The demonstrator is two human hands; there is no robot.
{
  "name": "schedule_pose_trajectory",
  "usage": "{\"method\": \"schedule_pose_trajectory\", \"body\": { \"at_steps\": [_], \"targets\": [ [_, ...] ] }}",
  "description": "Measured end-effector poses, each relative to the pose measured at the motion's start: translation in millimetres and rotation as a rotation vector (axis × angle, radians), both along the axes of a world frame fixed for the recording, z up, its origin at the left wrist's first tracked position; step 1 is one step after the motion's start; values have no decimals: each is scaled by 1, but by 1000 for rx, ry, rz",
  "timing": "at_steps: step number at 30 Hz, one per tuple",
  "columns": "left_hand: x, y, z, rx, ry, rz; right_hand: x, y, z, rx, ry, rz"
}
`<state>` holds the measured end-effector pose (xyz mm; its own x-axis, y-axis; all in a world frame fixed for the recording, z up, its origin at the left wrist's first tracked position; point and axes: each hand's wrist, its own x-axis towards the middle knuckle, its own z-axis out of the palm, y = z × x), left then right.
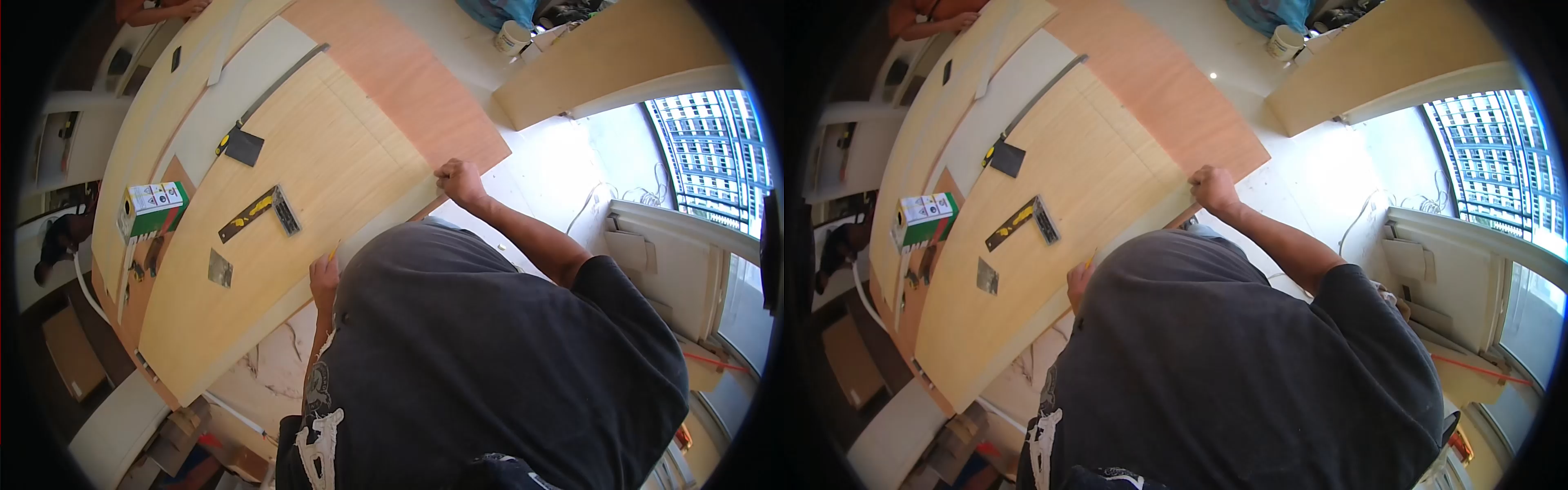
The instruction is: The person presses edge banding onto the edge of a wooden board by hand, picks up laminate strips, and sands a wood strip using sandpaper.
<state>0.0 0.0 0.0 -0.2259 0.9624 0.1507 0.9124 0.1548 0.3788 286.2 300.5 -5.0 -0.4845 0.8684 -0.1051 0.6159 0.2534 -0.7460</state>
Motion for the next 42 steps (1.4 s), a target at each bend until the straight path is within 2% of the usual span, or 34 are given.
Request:
{"method": "schedule_pose_trajectory", "body": {
  "at_steps": [5, 8, 14, 20, 23, 26, 29, 32, 36, 42],
  "targets": [
    [2, -1, 3, 12, -34, 24, 6, 5, 0, -58, -22, 34],
    [0, 0, 11, 3, -26, 22, 5, 17, 8, -478, 59, -41],
    [-1, 2, 4, -19, 3, -8, 18, 33, 6, -689, 267, 6],
    [3, -1, 3, -42, 2, 69, 17, 33, -4, -647, 233, 37],
    [5, -2, 4, -49, -49, 103, 13, 30, 19, -564, 97, 39],
    [3, -4, 0, -43, -86, 122, 15, 14, -3, -240, 161, 28],
    [3, -6, -5, -6, -85, 126, 19, 5, -4, -60, 199, 105],
    [0, -7, -6, -13, 27, 62, 24, 2, 5, -42, 215, 183],
    [7, -3, 2, 18, 10, 67, 26, 7, 8, -13, 160, 295],
    [5, -3, 8, 54, 2, 56, 23, 8, 9, -34, 199, 292]
  ]
}}
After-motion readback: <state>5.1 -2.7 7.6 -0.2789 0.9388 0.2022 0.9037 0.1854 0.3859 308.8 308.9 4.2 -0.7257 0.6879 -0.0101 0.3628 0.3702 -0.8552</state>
